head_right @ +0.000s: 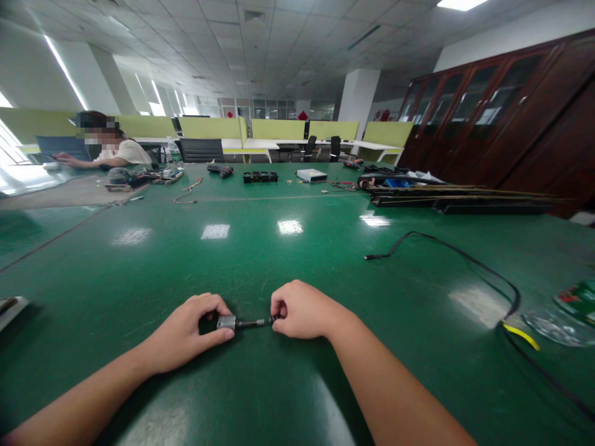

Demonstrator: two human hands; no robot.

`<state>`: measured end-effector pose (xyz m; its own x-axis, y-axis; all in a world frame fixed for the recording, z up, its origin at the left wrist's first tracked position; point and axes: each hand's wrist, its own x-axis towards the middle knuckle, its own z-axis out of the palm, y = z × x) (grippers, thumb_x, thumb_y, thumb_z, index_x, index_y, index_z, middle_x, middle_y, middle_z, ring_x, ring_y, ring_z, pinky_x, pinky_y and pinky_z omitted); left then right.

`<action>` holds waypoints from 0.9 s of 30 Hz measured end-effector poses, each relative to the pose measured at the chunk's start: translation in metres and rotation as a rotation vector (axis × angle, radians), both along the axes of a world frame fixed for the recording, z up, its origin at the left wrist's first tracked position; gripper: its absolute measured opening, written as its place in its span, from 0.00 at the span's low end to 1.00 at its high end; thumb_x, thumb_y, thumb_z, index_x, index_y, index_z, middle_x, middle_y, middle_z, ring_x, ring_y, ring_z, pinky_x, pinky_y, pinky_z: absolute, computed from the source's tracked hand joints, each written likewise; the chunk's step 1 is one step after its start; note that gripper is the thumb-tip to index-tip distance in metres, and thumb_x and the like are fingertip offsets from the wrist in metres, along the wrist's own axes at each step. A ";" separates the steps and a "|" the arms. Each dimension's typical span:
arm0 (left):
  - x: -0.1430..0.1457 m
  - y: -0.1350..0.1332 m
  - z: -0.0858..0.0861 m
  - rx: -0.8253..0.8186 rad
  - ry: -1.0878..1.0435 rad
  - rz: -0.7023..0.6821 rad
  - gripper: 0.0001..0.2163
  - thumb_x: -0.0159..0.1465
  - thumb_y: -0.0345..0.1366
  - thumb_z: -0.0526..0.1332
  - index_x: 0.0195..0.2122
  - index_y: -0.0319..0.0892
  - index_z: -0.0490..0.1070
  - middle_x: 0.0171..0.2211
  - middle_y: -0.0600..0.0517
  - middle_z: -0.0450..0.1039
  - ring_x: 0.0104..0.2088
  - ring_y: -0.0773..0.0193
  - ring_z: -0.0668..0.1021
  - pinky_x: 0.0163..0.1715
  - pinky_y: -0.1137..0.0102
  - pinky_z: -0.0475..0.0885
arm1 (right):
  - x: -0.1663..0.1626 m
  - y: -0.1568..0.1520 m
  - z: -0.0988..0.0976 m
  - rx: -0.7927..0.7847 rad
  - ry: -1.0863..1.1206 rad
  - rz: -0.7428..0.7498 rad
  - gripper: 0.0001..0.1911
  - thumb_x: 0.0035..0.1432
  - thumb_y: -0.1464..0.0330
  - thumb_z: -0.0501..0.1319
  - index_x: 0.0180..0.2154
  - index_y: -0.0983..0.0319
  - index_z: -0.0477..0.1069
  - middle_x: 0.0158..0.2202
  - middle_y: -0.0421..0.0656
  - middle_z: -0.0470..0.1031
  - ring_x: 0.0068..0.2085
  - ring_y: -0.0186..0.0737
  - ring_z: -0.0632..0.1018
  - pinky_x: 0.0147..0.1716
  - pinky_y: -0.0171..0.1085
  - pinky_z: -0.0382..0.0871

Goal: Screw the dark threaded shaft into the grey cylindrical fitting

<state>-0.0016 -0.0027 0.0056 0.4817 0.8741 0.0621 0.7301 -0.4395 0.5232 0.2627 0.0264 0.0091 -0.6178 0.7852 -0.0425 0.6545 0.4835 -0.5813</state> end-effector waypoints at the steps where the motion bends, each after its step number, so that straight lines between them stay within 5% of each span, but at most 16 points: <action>1: 0.000 0.000 0.000 -0.002 0.001 -0.001 0.12 0.61 0.47 0.64 0.36 0.44 0.74 0.34 0.52 0.76 0.36 0.59 0.74 0.38 0.67 0.66 | 0.004 0.002 0.001 -0.020 -0.016 -0.030 0.04 0.47 0.73 0.67 0.30 0.63 0.76 0.25 0.38 0.74 0.25 0.32 0.71 0.24 0.30 0.60; 14: 0.000 -0.001 0.001 -0.009 0.005 0.000 0.11 0.61 0.45 0.65 0.36 0.43 0.74 0.33 0.53 0.74 0.36 0.58 0.74 0.38 0.66 0.64 | -0.021 -0.008 -0.005 0.056 0.143 0.013 0.04 0.49 0.72 0.67 0.32 0.63 0.78 0.25 0.38 0.73 0.26 0.31 0.71 0.26 0.30 0.61; 19: 0.001 0.000 0.000 -0.020 -0.008 0.011 0.10 0.59 0.43 0.67 0.37 0.44 0.74 0.33 0.54 0.74 0.36 0.58 0.74 0.38 0.67 0.64 | -0.035 -0.012 -0.012 0.030 0.264 0.076 0.14 0.46 0.78 0.66 0.38 0.63 0.77 0.28 0.37 0.73 0.29 0.31 0.71 0.30 0.29 0.64; 27: -0.002 -0.001 -0.003 -0.015 -0.018 -0.009 0.10 0.62 0.45 0.65 0.40 0.45 0.75 0.34 0.54 0.75 0.36 0.59 0.74 0.39 0.67 0.64 | -0.036 -0.011 -0.012 0.049 0.258 0.070 0.11 0.48 0.78 0.65 0.36 0.63 0.77 0.28 0.38 0.72 0.29 0.31 0.71 0.30 0.30 0.63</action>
